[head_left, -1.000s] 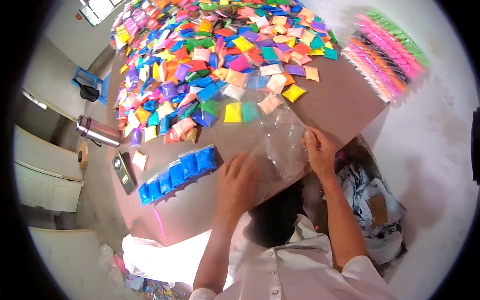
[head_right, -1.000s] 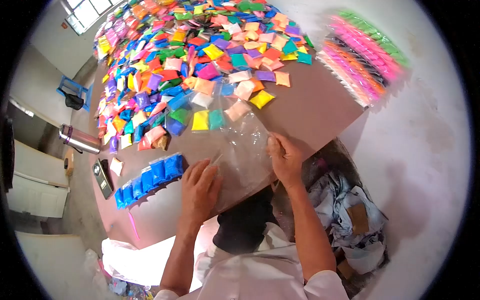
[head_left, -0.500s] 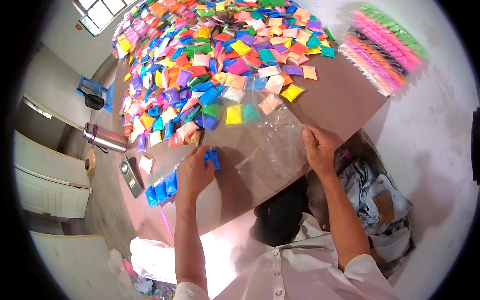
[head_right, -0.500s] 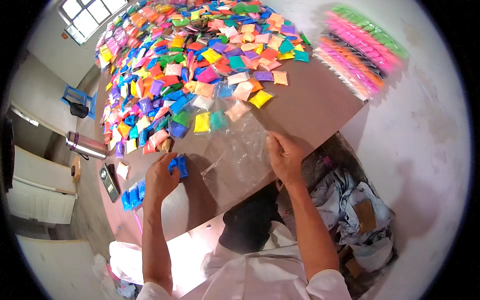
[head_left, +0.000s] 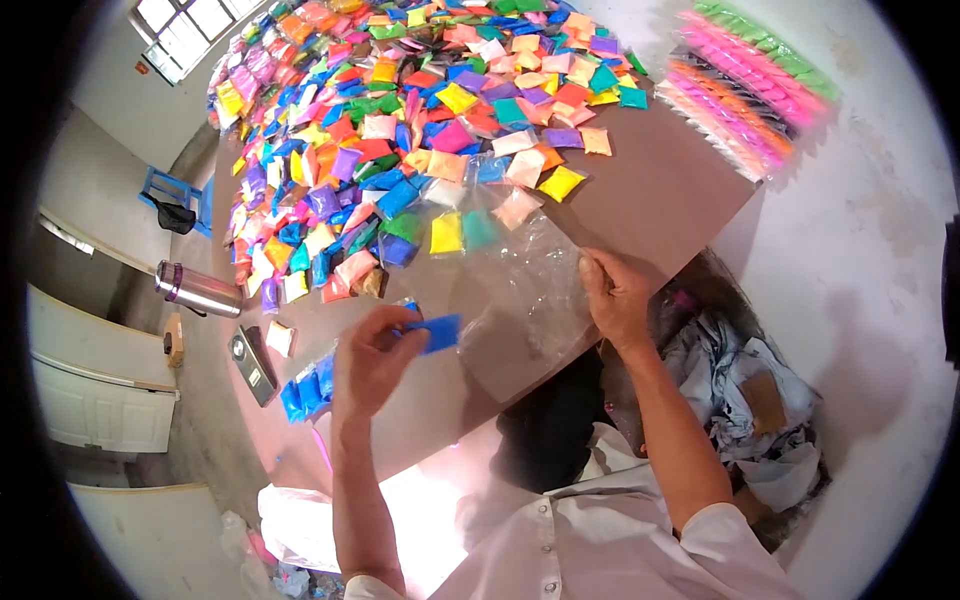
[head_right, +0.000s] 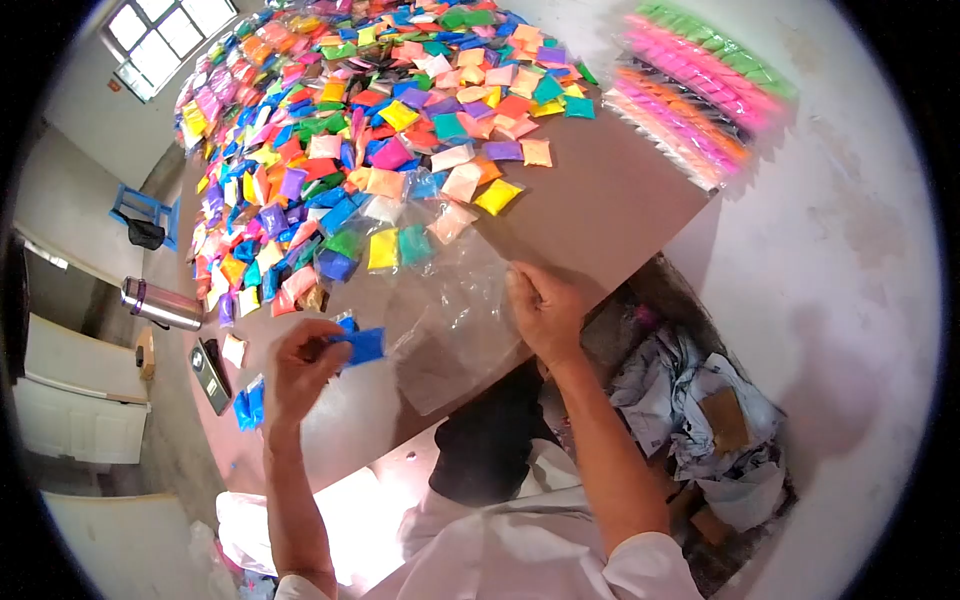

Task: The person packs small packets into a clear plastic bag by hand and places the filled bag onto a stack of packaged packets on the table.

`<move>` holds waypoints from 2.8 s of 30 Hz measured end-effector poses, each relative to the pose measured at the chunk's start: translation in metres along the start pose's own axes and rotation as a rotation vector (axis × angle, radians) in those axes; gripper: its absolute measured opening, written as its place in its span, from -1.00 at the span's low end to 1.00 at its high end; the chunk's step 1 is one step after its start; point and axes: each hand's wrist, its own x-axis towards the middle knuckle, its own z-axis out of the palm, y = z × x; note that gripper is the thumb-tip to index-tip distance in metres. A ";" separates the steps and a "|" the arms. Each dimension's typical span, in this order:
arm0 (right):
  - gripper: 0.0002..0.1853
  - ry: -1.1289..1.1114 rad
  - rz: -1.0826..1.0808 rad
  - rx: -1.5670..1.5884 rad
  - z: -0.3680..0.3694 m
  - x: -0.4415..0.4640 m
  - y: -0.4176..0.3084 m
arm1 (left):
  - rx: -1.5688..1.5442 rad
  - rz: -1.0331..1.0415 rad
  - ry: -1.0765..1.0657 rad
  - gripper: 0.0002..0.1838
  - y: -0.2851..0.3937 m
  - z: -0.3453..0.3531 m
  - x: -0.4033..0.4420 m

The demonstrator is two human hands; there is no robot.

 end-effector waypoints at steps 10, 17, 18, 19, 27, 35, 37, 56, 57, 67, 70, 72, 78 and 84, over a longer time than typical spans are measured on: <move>-0.71 -0.013 -0.079 0.003 -0.003 0.002 -0.006 | -0.139 0.043 -0.168 -0.78 -0.016 0.120 0.022; -0.76 0.119 -0.174 -0.095 0.001 0.004 -0.009 | -0.207 -0.057 -0.127 -0.76 -0.002 0.154 0.029; -0.75 0.142 -0.182 -0.118 0.001 0.004 -0.009 | -0.247 -0.157 -0.165 -0.76 0.001 0.154 0.030; -0.75 0.143 -0.179 -0.123 0.000 0.005 -0.009 | -0.250 -0.159 -0.170 -0.76 0.002 0.156 0.031; -0.73 0.052 -0.056 0.001 -0.008 0.006 -0.004 | 0.075 0.416 -0.075 -0.63 -0.003 0.172 0.043; -0.74 0.138 -0.066 -0.021 -0.014 0.009 -0.009 | 0.093 0.265 -0.181 -0.68 0.010 0.176 0.046; -0.75 0.237 -0.175 -0.111 -0.019 0.006 -0.010 | 0.104 0.298 -0.146 -0.69 0.011 0.177 0.045; -0.86 0.034 0.054 -0.202 -0.048 -0.009 -0.001 | 0.211 0.494 -0.139 -0.71 0.013 0.175 0.052; -0.86 0.025 0.048 -0.225 -0.048 -0.009 -0.001 | 0.150 0.427 -0.180 -0.70 0.017 0.173 0.053; -0.85 -0.007 0.255 -0.170 -0.049 0.000 -0.006 | 0.299 0.816 -0.162 -0.66 0.016 0.170 0.060; -0.82 -0.033 0.196 -0.209 -0.049 0.002 -0.009 | 0.296 0.764 -0.177 -0.66 0.011 0.173 0.062; -0.76 -0.032 0.077 -0.230 -0.043 0.004 -0.017 | 0.271 0.719 -0.185 -0.64 0.011 0.173 0.063; -0.64 -0.065 0.012 -0.232 -0.027 -0.002 -0.007 | 0.126 0.519 -0.185 -0.65 0.007 0.180 0.062; -0.65 0.004 0.170 -0.049 -0.025 -0.006 -0.020 | 0.180 0.460 -0.256 -0.65 0.039 0.169 0.051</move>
